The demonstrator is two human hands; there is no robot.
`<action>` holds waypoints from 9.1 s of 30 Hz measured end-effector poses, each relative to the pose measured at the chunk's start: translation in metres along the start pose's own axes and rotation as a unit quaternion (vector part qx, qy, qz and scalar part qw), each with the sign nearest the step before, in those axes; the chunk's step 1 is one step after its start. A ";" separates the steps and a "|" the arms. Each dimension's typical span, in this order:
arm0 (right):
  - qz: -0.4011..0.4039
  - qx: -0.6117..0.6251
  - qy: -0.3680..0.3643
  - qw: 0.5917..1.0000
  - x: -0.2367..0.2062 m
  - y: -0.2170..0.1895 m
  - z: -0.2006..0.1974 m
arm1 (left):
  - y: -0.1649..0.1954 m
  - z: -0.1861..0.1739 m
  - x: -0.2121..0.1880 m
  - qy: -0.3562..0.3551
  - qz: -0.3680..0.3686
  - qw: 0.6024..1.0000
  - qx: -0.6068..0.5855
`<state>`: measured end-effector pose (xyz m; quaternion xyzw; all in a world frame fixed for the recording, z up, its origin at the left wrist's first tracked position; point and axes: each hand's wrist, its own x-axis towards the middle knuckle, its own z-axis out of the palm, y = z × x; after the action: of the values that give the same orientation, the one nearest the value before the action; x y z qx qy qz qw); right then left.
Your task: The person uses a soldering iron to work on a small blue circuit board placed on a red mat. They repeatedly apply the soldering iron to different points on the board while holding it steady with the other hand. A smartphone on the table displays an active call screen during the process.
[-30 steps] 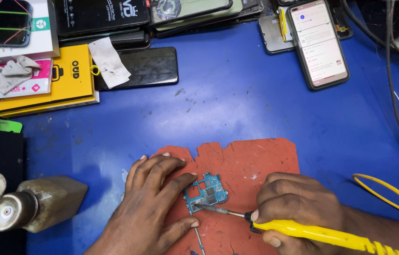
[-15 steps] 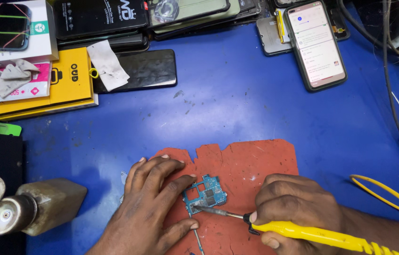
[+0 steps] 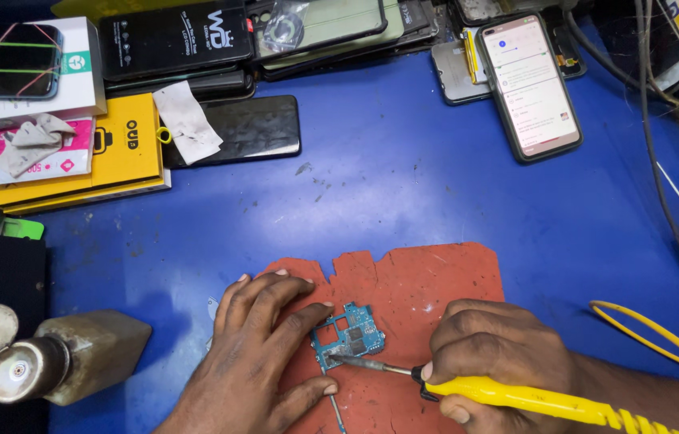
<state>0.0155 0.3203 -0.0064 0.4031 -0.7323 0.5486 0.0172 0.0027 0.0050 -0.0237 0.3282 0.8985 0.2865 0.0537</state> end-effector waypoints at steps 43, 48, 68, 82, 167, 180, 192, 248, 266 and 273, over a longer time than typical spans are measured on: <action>-0.029 -0.005 -0.011 0.999 0.003 0.001 -0.001 | 0.004 -0.006 0.006 -0.018 -0.022 1.000 -0.002; -0.028 -0.002 -0.010 1.000 0.003 0.001 -0.001 | 0.005 -0.006 0.005 -0.020 -0.024 0.999 -0.003; 0.015 -0.018 -0.014 1.000 0.003 -0.003 0.002 | 0.017 -0.026 0.003 0.003 -0.009 1.000 -0.026; 0.022 -0.026 -0.013 0.999 0.002 -0.004 0.002 | 0.018 -0.026 0.001 0.008 -0.013 0.999 -0.039; -0.006 -0.036 -0.025 0.999 0.005 -0.008 0.003 | 0.017 -0.024 0.001 0.012 -0.014 0.999 -0.033; 0.115 -0.230 0.117 0.959 -0.010 0.020 -0.051 | 0.018 -0.025 -0.001 0.015 -0.005 0.999 -0.028; 0.110 -0.484 0.137 0.857 0.031 0.053 -0.088 | 0.020 -0.025 -0.006 0.025 0.001 0.999 -0.023; 0.042 -0.207 0.112 0.971 -0.021 -0.011 -0.034 | 0.019 -0.026 -0.005 0.023 0.004 0.999 -0.024; 0.007 -0.070 0.003 0.998 -0.001 -0.009 0.001 | 0.016 -0.023 -0.005 0.021 -0.005 1.000 -0.020; 0.016 -0.061 -0.010 0.998 0.001 -0.008 0.003 | 0.016 -0.023 -0.005 0.015 -0.011 1.000 -0.023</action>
<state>0.0207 0.3163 -0.0009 0.3953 -0.7707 0.4991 0.0253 0.0093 0.0007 0.0038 0.3124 0.8959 0.3118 0.0510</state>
